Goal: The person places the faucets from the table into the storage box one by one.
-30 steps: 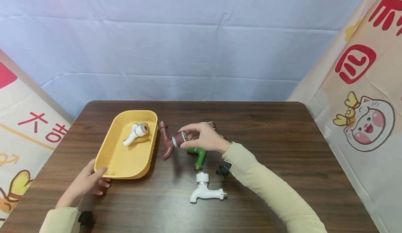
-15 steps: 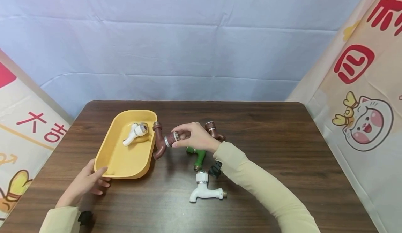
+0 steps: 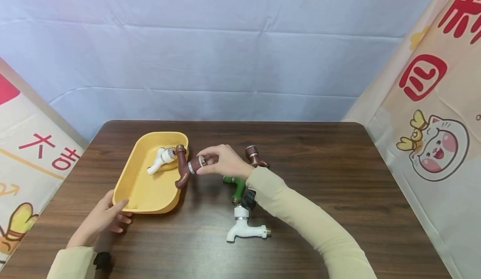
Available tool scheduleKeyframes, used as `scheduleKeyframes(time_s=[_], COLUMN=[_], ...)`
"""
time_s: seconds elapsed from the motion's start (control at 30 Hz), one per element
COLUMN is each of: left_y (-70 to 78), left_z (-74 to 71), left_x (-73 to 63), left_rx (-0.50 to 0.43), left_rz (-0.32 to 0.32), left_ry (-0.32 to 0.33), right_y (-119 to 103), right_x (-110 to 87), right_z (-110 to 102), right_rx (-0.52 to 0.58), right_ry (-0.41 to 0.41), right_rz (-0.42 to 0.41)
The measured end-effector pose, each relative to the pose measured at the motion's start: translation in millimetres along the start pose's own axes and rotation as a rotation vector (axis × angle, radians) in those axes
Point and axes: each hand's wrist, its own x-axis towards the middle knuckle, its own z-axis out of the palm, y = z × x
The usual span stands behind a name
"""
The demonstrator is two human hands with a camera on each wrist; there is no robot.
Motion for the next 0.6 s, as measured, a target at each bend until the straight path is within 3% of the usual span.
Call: scheduleKeyframes(time_s=[0.33,0.6], left_y=[2.5,1.3], left_z=[-1.8,-0.1], left_x=[-2.8,-4.0], left_rx=[0.003,0.001], left_rz=[0.006,-0.006], left_ry=[-0.007,-0.003], right_y=[-5,-13], right_x=[15.6,23.3], right_z=[7,12], right_rx=[-0.006,-0.014], right_ry=[-0.028,-0.041], right_rz=[-0.024,0.009])
